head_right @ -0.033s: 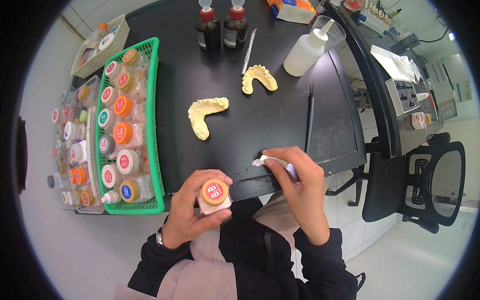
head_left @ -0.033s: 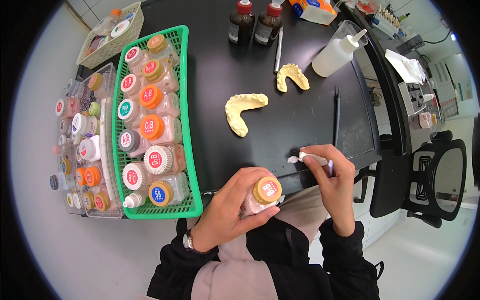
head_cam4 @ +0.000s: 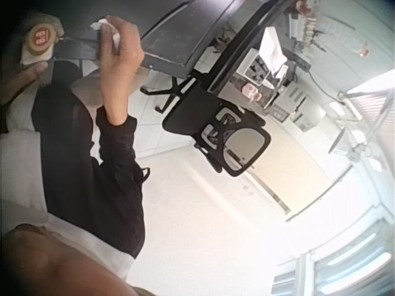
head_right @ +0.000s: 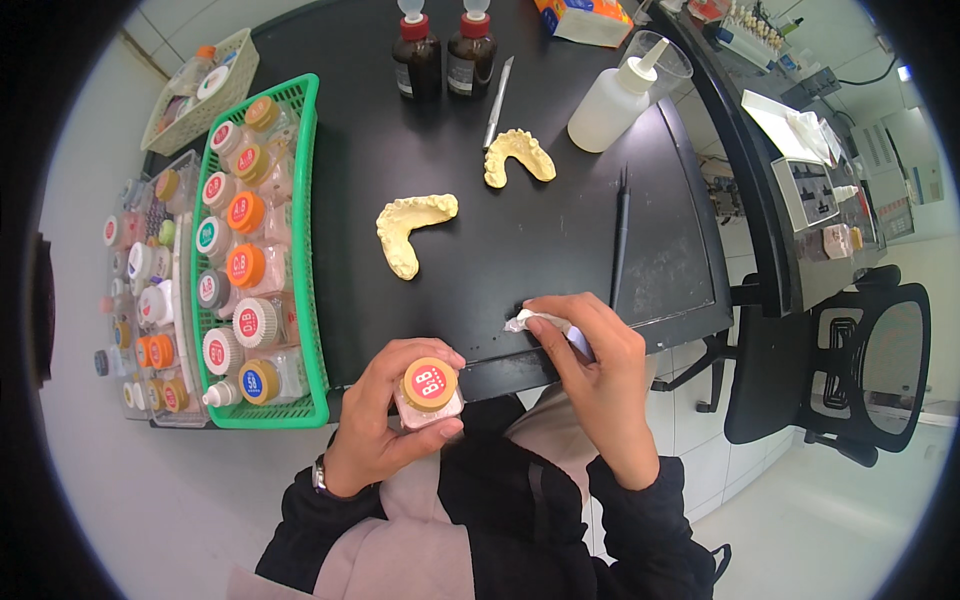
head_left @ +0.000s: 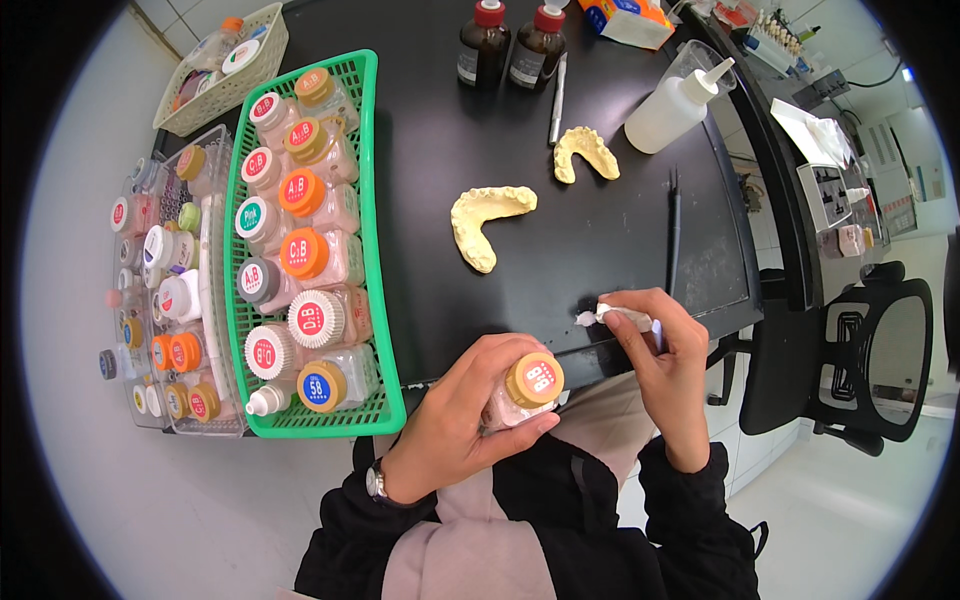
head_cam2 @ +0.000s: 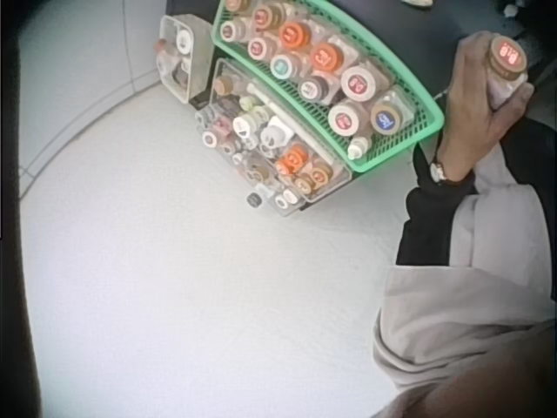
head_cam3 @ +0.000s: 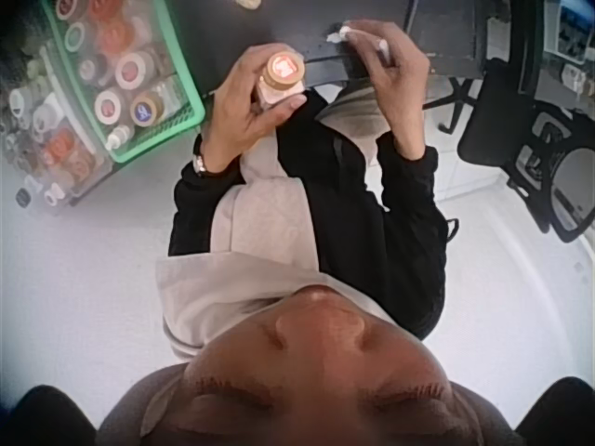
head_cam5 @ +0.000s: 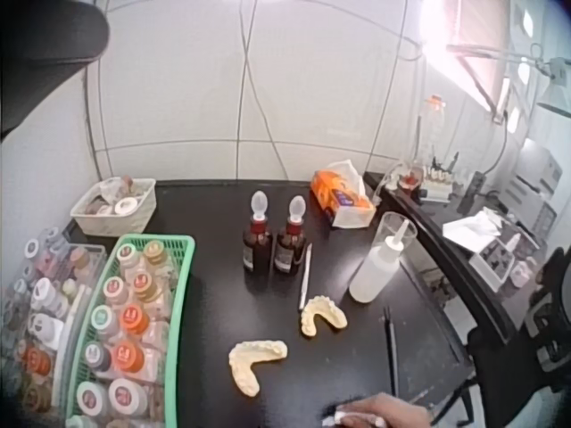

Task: The person picks up several jars of dental porcelain powder, takes a sample of each with a spatula, and places it onto a palette to mix a shade for a dental crown.

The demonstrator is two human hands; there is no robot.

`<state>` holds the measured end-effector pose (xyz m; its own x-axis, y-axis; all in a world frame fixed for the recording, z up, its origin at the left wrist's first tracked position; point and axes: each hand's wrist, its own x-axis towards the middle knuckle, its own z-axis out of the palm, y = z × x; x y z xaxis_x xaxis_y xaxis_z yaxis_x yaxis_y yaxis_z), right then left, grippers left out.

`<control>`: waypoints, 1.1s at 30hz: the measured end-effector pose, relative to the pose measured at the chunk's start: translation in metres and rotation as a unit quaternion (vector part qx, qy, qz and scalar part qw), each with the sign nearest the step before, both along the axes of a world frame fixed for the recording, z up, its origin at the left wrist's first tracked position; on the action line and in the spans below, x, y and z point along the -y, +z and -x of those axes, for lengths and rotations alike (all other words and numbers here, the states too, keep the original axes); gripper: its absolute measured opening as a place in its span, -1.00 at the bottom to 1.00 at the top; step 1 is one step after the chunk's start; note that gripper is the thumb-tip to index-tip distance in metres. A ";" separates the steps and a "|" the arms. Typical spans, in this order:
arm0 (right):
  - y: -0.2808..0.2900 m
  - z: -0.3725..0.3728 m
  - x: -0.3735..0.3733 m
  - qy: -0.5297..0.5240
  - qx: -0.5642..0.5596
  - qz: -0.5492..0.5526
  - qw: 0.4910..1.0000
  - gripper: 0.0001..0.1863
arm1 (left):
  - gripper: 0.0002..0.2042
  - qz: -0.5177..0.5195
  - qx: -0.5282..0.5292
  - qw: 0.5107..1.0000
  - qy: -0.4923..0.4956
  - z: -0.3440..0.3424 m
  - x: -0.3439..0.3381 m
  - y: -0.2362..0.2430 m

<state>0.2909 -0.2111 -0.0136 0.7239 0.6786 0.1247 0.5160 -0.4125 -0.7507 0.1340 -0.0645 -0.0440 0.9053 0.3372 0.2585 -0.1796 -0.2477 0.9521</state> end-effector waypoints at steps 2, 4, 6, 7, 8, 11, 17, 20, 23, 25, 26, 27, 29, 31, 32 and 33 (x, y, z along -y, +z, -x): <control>0.000 0.004 -0.005 -0.041 -0.057 -0.020 0.997 -0.91 | -0.52 -0.002 0.003 1.000 -0.001 0.000 0.000 0.000; -0.001 0.004 -0.007 -0.054 -0.082 -0.023 0.995 -0.91 | -0.52 0.000 0.000 1.000 -0.001 0.000 0.000 -0.001; 0.000 0.002 -0.008 -0.040 -0.074 -0.007 0.996 -0.91 | -0.51 0.001 -0.001 1.000 -0.002 0.000 0.000 -0.001; -0.001 0.000 -0.008 -0.031 -0.063 -0.004 0.998 -0.92 | -0.51 0.001 0.000 1.000 -0.002 0.000 -0.001 0.000; -0.002 -0.002 -0.008 -0.023 -0.053 -0.001 0.998 -0.92 | -0.51 0.001 0.000 1.000 -0.003 0.000 -0.001 0.000; -0.005 -0.006 -0.009 0.004 -0.017 -0.014 1.000 -0.93 | -0.51 0.004 0.004 1.000 -0.005 0.000 -0.001 0.000; -0.002 -0.008 -0.007 0.005 -0.016 0.002 1.000 -0.92 | -0.51 0.010 0.002 1.000 -0.002 0.001 0.000 -0.001; -0.001 -0.008 -0.009 0.010 -0.016 0.012 1.000 -0.92 | -0.50 0.010 0.004 1.000 -0.001 0.001 0.000 -0.002; -0.002 -0.009 -0.009 0.018 -0.004 0.009 1.000 -0.93 | -0.50 0.009 0.008 1.000 -0.004 0.000 0.000 -0.002; -0.003 -0.009 -0.010 0.023 0.001 0.008 1.000 -0.93 | -0.50 0.011 0.006 1.000 -0.002 0.001 0.000 -0.002; -0.003 -0.009 -0.010 0.023 0.000 0.012 1.000 -0.93 | -0.50 0.011 0.005 1.000 -0.002 0.001 0.000 -0.003; -0.002 -0.009 -0.010 0.023 -0.001 0.015 1.000 -0.93 | -0.50 0.011 0.006 1.000 -0.002 0.001 0.000 -0.003; -0.001 -0.009 -0.010 0.026 -0.001 0.018 0.999 -0.91 | -0.50 0.009 0.007 1.000 -0.002 0.001 0.000 -0.003; -0.001 -0.009 -0.010 0.032 0.002 0.018 0.999 -0.90 | -0.50 0.006 0.007 1.000 -0.002 0.000 0.000 -0.002; -0.001 -0.010 -0.010 0.036 0.006 0.016 0.999 -0.90 | -0.50 0.005 0.006 1.000 -0.002 0.000 0.000 -0.001; -0.001 -0.010 -0.010 0.039 0.010 0.014 0.999 -0.90 | -0.50 0.005 0.006 1.000 -0.002 0.000 0.000 -0.001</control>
<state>0.3006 -0.2009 -0.0148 0.6665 0.7361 0.1181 0.5615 -0.3915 -0.7290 0.1337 -0.0642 -0.0454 0.9034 0.3361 0.2662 -0.1921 -0.2379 0.9521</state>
